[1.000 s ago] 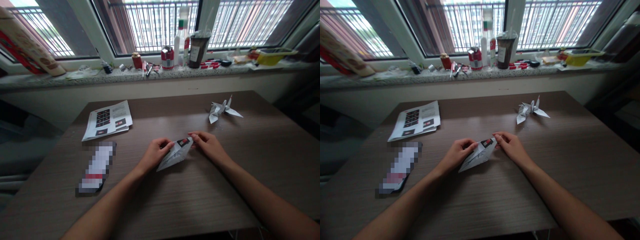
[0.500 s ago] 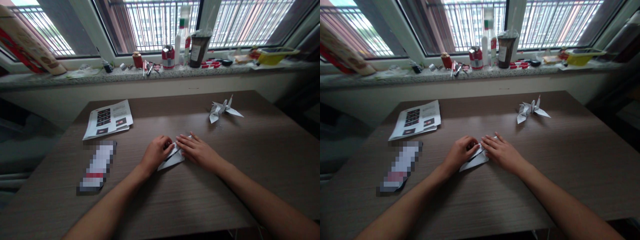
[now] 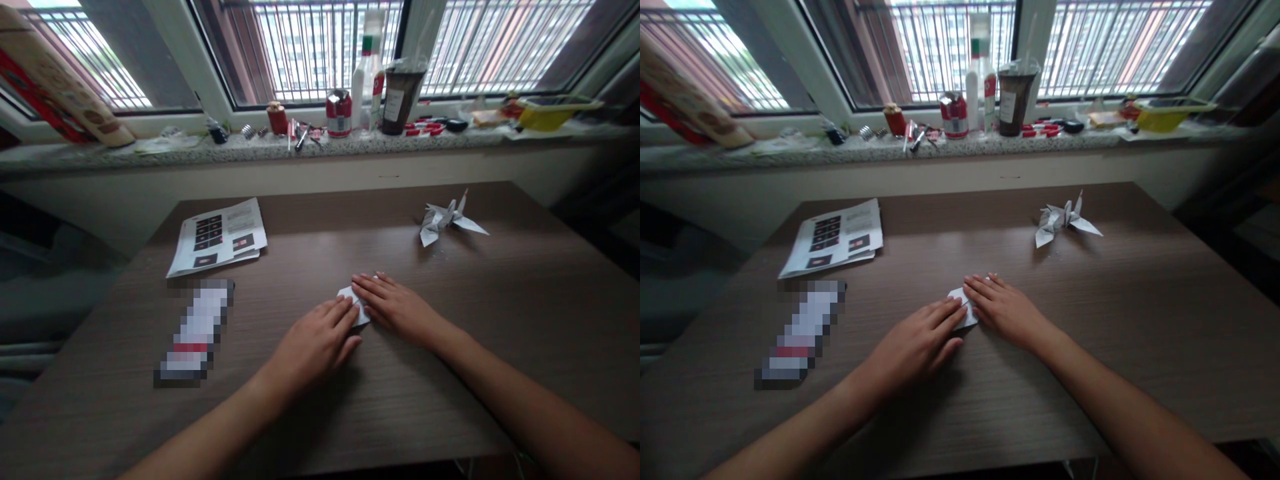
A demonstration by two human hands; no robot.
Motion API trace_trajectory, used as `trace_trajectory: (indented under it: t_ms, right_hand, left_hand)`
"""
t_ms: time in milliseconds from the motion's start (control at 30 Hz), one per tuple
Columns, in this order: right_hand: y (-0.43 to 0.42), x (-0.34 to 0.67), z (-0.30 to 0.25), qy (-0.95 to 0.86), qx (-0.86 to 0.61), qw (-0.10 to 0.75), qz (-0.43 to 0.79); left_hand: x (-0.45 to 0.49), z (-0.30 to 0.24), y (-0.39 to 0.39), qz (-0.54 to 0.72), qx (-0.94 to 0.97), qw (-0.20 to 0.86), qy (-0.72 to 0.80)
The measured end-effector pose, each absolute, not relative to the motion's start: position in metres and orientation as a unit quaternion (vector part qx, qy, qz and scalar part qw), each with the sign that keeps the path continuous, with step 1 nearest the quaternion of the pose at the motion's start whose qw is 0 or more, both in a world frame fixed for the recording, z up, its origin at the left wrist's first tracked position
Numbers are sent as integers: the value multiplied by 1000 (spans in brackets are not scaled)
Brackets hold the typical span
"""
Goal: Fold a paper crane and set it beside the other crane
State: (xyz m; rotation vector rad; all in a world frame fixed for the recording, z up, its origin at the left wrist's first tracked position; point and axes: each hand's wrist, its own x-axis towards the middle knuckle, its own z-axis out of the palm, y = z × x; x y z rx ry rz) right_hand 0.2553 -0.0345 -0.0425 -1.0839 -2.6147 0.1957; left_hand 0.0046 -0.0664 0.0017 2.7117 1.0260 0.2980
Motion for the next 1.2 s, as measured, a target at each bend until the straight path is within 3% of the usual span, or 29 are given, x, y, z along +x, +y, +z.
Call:
trace_trajectory:
  t_ms: [700,1200]
  right_hand:
    - [-35,248,-42,-933,-330,114,85]
    - [3,285,-47,-908,-402,98,58]
  left_hand:
    - [-1,-31,-80,86,940,38,328]
    - [1,-16,-78,112,924,118,345]
